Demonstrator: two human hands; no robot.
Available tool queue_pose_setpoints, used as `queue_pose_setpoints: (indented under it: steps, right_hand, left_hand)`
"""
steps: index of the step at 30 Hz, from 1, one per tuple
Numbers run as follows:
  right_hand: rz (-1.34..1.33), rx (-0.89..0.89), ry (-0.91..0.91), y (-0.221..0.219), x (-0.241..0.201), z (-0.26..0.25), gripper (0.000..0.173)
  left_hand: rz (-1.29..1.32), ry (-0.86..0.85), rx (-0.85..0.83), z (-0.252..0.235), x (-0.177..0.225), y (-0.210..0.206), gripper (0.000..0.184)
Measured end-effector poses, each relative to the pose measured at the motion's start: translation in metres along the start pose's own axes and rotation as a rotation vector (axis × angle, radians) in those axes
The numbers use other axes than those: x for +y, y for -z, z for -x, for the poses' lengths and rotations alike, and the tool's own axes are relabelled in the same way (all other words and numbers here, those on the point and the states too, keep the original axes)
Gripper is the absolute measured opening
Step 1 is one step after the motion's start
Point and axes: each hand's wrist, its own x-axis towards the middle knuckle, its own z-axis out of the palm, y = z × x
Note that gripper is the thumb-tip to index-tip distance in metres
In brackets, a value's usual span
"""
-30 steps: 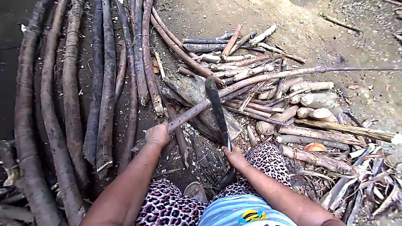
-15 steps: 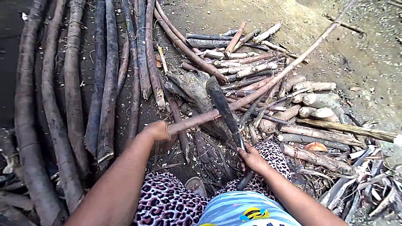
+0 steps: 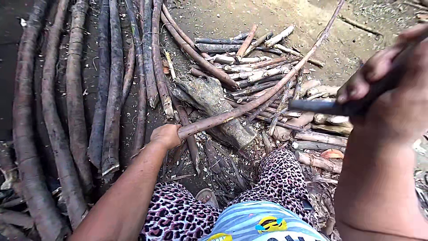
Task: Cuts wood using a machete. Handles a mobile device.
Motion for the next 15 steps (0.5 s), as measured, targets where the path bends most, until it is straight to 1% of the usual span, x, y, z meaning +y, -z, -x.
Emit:
queue_pose_setpoints:
  steps: [2, 3, 4, 5, 6, 7, 8, 9, 10, 12, 13, 14, 15]
  right_hand:
    - [-0.066, 0.155, 0.088, -0.010, 0.005, -0.025, 0.025]
    - [-0.030, 0.203, 0.078, -0.017, 0.014, -0.019, 0.029]
    - [0.058, 0.199, -0.002, -0.024, 0.029, 0.005, 0.034]
    - [0.183, 0.128, -0.166, -0.029, 0.053, 0.045, 0.036]
    - [0.297, -0.016, -0.402, -0.031, 0.083, 0.096, 0.037]
    - [0.362, -0.199, -0.653, -0.030, 0.114, 0.144, 0.036]
    - [0.374, -0.381, -0.937, -0.030, 0.134, 0.178, 0.033]
    - [0.306, -0.492, -1.201, -0.031, 0.145, 0.192, 0.028]
    - [0.174, -0.521, -1.384, -0.030, 0.149, 0.191, 0.025]
    - [-0.187, -0.482, -1.602, -0.018, 0.144, 0.179, 0.034]
    - [-0.304, -0.441, -1.641, -0.013, 0.140, 0.171, 0.039]
    - [-0.306, -0.424, -1.626, -0.012, 0.137, 0.164, 0.039]
    - [-0.219, -0.433, -1.567, -0.013, 0.132, 0.161, 0.036]
  left_hand:
    - [-0.016, -0.002, -0.014, -0.003, 0.000, 0.001, 0.046]
    - [-0.024, -0.002, -0.018, -0.003, 0.000, 0.001, 0.045]
    - [-0.027, -0.001, -0.020, -0.003, 0.000, 0.001, 0.045]
    - [-0.025, 0.001, -0.022, -0.002, 0.000, 0.002, 0.045]
    - [-0.020, 0.004, -0.023, -0.002, 0.001, 0.003, 0.045]
    - [-0.017, 0.004, -0.023, -0.001, 0.001, 0.002, 0.045]
    - [-0.016, 0.001, -0.023, -0.001, 0.001, 0.000, 0.045]
    - [-0.016, -0.006, -0.029, -0.002, 0.000, -0.003, 0.045]
    - [-0.007, -0.011, -0.031, -0.003, 0.000, -0.005, 0.046]
    - [0.008, -0.027, -0.037, -0.005, -0.006, -0.013, 0.049]
    - [0.009, -0.041, -0.050, -0.008, -0.007, -0.014, 0.049]
    - [0.017, -0.057, -0.074, -0.012, -0.009, -0.014, 0.050]
    - [0.039, -0.071, -0.102, -0.016, -0.011, -0.016, 0.049]
